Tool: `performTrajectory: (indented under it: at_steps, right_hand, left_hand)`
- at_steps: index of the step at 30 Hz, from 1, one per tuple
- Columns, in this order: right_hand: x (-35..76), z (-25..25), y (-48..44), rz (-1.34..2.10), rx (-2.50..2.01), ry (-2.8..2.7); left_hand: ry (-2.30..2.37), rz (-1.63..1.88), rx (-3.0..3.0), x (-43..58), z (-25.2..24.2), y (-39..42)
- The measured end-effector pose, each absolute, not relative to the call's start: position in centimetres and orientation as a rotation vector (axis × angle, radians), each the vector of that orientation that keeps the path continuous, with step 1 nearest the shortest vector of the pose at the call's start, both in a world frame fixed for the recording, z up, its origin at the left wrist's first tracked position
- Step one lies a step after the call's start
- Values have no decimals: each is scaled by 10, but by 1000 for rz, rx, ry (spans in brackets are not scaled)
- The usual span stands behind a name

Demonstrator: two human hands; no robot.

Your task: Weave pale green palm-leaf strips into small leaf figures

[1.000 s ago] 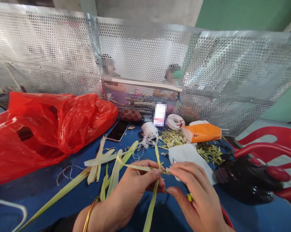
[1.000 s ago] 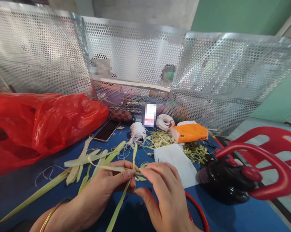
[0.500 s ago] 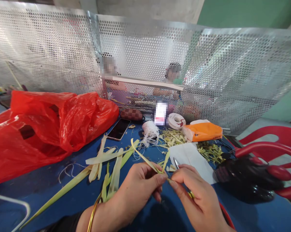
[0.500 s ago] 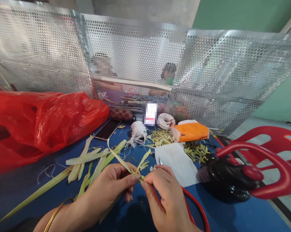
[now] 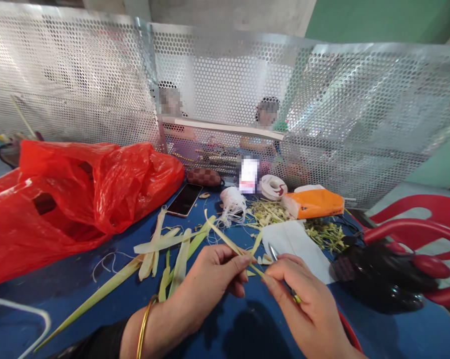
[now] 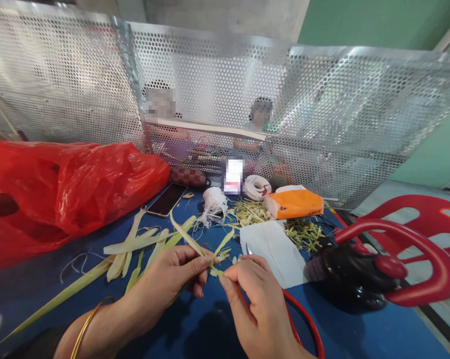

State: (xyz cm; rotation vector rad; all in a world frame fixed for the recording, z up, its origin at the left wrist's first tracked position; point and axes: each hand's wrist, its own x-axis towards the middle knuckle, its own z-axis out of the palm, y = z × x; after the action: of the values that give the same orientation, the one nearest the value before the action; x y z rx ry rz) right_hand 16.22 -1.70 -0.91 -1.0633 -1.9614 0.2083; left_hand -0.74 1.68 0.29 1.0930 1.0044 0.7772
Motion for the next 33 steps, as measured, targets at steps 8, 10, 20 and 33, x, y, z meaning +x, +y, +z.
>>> performTrajectory:
  at_steps: [8, 10, 20, 33]
  right_hand:
    - [163, -12, -14, 294, -1160, -1906]
    - [162, -11, -14, 289, -1137, -1921]
    - [163, -21, -14, 433, -1167, -1915]
    - [155, -24, -10, 1395, -1195, -1137]
  left_hand:
    - [913, 772, 962, -8, 3, 17]
    - [939, 755, 983, -7, 2, 17]
    - [1072, 712, 1096, -6, -3, 17]
    - [919, 485, 1107, 1, -24, 12]
